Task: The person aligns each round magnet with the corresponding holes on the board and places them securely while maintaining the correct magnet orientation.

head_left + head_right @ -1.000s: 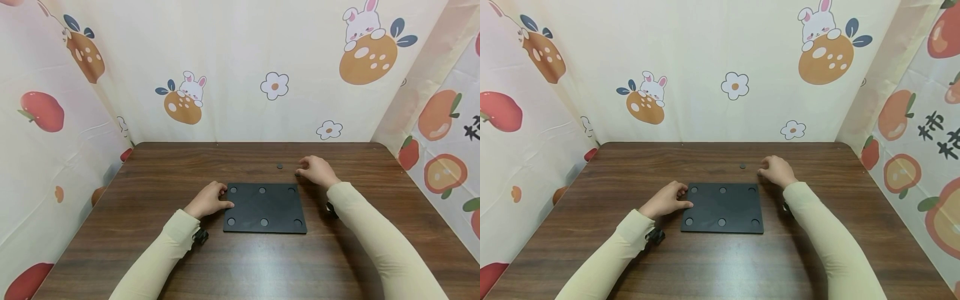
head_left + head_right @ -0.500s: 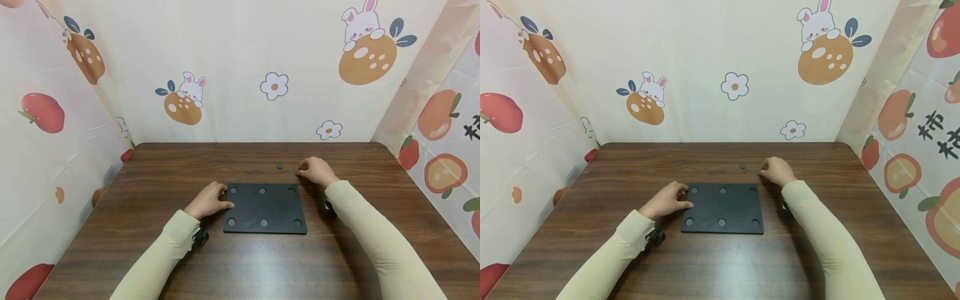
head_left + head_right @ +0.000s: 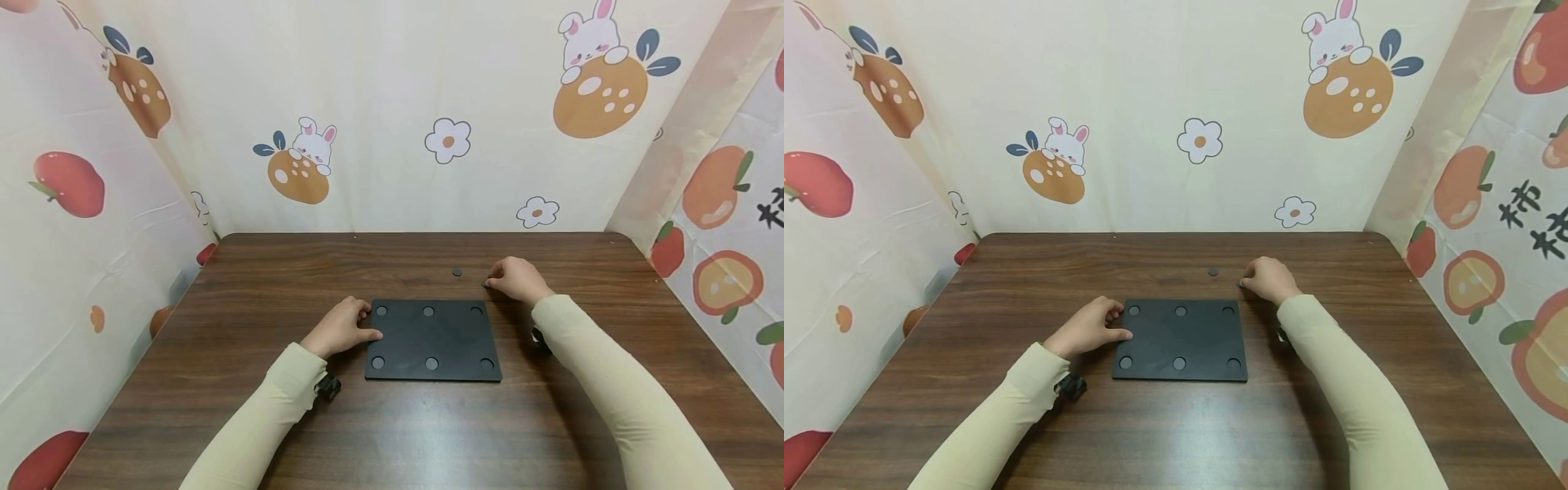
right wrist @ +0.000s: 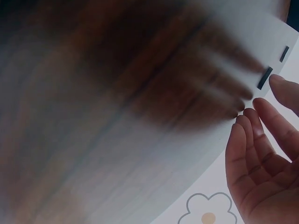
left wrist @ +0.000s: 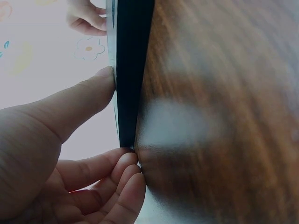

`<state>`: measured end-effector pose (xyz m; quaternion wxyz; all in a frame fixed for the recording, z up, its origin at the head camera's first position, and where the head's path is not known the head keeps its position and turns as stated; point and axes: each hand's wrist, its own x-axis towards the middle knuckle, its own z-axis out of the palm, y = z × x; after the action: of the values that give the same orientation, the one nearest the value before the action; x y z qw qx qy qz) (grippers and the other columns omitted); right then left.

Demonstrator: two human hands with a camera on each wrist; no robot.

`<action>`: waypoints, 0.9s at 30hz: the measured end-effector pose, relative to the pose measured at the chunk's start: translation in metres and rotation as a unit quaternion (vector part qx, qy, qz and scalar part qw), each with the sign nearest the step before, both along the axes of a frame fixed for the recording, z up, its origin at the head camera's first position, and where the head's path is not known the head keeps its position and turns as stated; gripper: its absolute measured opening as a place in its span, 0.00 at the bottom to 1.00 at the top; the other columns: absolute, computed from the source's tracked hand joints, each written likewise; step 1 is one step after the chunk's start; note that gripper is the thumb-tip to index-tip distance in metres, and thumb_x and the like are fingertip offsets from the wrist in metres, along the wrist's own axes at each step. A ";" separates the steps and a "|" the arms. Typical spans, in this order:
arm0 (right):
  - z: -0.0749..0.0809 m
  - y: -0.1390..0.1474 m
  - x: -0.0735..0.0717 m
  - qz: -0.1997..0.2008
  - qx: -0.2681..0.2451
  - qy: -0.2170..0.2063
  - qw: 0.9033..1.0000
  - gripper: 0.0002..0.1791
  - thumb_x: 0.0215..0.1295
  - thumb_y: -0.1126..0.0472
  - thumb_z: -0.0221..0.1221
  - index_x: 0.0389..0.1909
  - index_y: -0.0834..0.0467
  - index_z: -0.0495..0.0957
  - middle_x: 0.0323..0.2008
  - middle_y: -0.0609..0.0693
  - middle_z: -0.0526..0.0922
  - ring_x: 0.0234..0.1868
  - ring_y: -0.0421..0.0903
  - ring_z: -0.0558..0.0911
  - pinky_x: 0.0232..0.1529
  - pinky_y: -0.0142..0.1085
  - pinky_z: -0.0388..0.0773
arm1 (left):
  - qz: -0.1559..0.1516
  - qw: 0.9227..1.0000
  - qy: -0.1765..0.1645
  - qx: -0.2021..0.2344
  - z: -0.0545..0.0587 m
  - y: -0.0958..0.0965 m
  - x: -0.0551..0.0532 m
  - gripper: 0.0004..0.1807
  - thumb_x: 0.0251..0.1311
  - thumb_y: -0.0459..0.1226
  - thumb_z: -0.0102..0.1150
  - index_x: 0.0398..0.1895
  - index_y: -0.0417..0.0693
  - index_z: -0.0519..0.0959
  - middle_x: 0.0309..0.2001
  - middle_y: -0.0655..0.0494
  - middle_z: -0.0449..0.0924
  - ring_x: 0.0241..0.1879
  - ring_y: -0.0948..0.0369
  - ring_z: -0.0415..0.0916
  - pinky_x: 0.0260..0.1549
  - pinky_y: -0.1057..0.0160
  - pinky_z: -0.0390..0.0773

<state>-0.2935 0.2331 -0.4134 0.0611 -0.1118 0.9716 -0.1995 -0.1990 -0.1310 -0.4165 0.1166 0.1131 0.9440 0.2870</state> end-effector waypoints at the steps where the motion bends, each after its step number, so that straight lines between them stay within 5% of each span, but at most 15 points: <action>1: 0.000 0.000 0.000 0.000 0.001 0.000 1.000 0.14 0.65 0.57 0.62 0.43 0.63 0.85 0.44 0.60 0.86 0.45 0.56 0.83 0.48 0.52 0.78 | 0.000 1.000 0.000 0.000 0.000 0.000 0.000 0.34 0.55 0.46 0.71 0.61 0.38 0.74 0.51 0.48 0.75 0.51 0.54 0.74 0.54 0.53 0.76; 27: -0.001 -0.002 0.004 0.007 0.000 0.007 1.000 0.13 0.63 0.59 0.63 0.44 0.62 0.84 0.45 0.62 0.85 0.47 0.58 0.82 0.50 0.54 0.77 | 0.000 1.000 -0.002 0.002 -0.001 0.000 0.000 0.35 0.55 0.47 0.71 0.62 0.38 0.74 0.51 0.48 0.75 0.51 0.54 0.74 0.54 0.52 0.76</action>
<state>-0.2893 0.2312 -0.4145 0.0558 -0.1200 0.9711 -0.1985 -0.1990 -0.1311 -0.4173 0.1186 0.1123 0.9434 0.2888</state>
